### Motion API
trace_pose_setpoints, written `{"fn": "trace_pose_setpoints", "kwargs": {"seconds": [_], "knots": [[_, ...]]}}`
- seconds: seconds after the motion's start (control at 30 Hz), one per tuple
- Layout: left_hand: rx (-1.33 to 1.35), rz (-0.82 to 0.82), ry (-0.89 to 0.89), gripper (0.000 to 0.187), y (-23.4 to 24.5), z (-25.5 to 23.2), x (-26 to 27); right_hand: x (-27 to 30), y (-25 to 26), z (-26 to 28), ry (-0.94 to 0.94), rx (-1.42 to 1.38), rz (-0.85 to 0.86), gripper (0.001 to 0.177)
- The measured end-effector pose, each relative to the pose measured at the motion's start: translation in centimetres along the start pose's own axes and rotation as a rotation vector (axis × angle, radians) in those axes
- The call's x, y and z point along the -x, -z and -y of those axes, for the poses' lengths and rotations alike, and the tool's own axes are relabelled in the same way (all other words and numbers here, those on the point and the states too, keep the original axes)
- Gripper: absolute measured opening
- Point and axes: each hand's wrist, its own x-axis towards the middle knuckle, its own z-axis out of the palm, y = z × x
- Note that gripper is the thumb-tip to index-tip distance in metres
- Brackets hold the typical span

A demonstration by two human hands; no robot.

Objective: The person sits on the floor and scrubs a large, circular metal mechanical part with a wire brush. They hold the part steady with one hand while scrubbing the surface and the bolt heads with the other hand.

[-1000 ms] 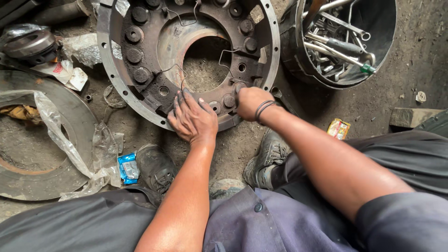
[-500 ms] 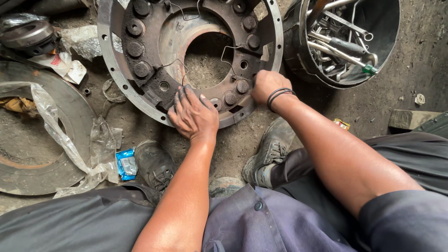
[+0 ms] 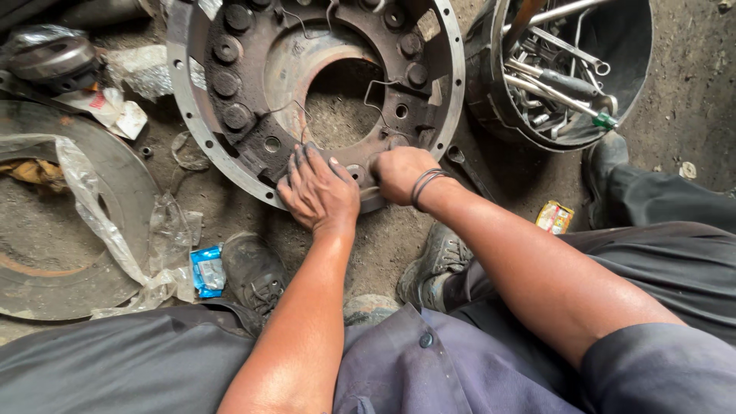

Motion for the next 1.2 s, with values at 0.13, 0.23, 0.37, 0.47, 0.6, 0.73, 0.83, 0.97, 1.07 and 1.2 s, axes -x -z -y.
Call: {"fn": "trace_pose_setpoints", "kwargs": {"seconds": [0.13, 0.23, 0.37, 0.47, 0.6, 0.73, 0.83, 0.97, 1.07, 1.2], "knots": [[-0.004, -0.01, -0.001, 0.05, 0.1, -0.1, 0.0, -0.2, 0.0, -1.8, -0.068, 0.105, -0.038, 0.02], [0.009, -0.013, 0.003, 0.049, -0.1, -0.2, 0.2, -0.2, 0.1, -2.1, -0.09, 0.092, -0.051, 0.022], [-0.006, -0.008, 0.026, 0.051, -0.6, -0.1, -0.2, -0.1, -0.4, 1.1, -0.065, -0.034, 0.027, 0.023], [-0.007, 0.009, 0.037, 0.049, -0.8, 0.1, -0.2, -0.4, -0.7, 1.9, -0.037, -0.099, 0.011, 0.024], [-0.003, 0.015, 0.029, 0.048, -0.3, -0.1, 0.2, -0.6, -0.7, -0.1, -0.128, 0.062, 0.026, 0.022], [0.005, 0.017, 0.024, 0.049, 0.0, -0.2, 0.1, -0.5, -0.1, -1.1, -0.13, 0.088, 0.03, 0.021], [0.0, 0.013, 0.017, 0.049, -0.1, -0.1, -0.2, -0.8, -0.2, 0.2, -0.097, -0.047, 0.088, 0.022], [0.014, 0.025, 0.034, 0.048, -0.1, -0.2, 0.1, -0.3, 0.0, 0.0, -0.13, -0.128, 0.064, 0.023], [0.013, 0.018, 0.033, 0.049, -0.1, -0.1, 0.1, -0.2, 0.8, -1.0, -0.172, -0.136, 0.019, 0.024], [0.008, 0.012, 0.026, 0.047, -0.2, -0.1, 0.1, -0.6, 1.6, -2.6, -0.151, -0.15, 0.028, 0.024]]}}
